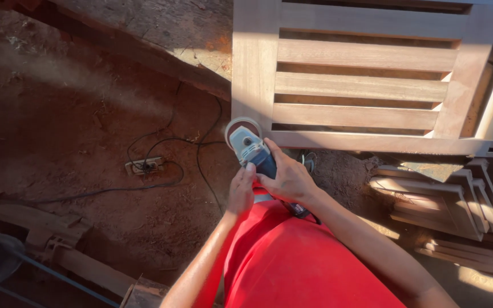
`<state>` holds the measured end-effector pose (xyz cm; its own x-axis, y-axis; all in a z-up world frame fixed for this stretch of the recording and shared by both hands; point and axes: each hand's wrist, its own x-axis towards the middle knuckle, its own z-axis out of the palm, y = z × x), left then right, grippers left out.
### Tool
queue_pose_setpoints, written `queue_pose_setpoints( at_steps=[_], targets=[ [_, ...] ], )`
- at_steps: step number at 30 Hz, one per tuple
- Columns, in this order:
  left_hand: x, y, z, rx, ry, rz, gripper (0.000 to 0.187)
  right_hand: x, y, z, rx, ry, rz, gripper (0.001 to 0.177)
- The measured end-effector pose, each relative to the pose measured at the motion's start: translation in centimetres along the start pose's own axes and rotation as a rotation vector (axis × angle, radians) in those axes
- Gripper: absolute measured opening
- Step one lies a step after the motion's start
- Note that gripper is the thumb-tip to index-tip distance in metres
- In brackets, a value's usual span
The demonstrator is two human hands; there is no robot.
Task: The person uses an electric sander to smooth the surface of a wooden frame. They move the sander across the slats and edges, then flip the frame over to sand the other side.
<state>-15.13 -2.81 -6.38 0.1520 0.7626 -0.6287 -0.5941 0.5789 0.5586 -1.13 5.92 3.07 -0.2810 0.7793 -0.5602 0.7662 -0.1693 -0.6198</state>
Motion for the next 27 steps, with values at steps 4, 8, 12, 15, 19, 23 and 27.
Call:
queue_pose_setpoints(
  at_steps=[4, 8, 12, 15, 19, 23, 27],
  targets=[
    [0.0, -0.6, 0.4, -0.009, -0.011, -0.057, 0.04, -0.8, 0.9, 0.0, 0.02, 0.006, 0.008, 0.097],
    [-0.1, -1.3, 3.1, 0.034, -0.048, -0.07, 0.041, -2.3, 2.8, -1.0, 0.01, 0.041, 0.042, 0.095],
    [0.1, -2.1, 5.2, 0.03, -0.116, -0.012, 0.045, -3.7, 4.1, -2.1, 0.015, 0.083, 0.073, 0.092],
    [-0.1, -2.5, 6.4, 0.053, -0.141, -0.035, 0.045, -4.7, 5.0, -2.5, 0.032, 0.112, 0.126, 0.091],
    [0.2, -3.8, 8.3, 0.11, -0.167, -0.082, 0.042, -6.4, 7.1, -3.4, 0.036, 0.191, 0.155, 0.088],
    [1.3, -3.8, 12.3, 0.228, -0.202, -0.183, 0.041, -8.5, 8.9, -5.1, 0.084, 0.244, 0.229, 0.084],
    [2.3, -4.9, 16.1, 0.527, -0.381, -0.177, 0.056, -11.5, 13.7, -5.8, 0.203, 0.384, 0.272, 0.08]
  ],
)
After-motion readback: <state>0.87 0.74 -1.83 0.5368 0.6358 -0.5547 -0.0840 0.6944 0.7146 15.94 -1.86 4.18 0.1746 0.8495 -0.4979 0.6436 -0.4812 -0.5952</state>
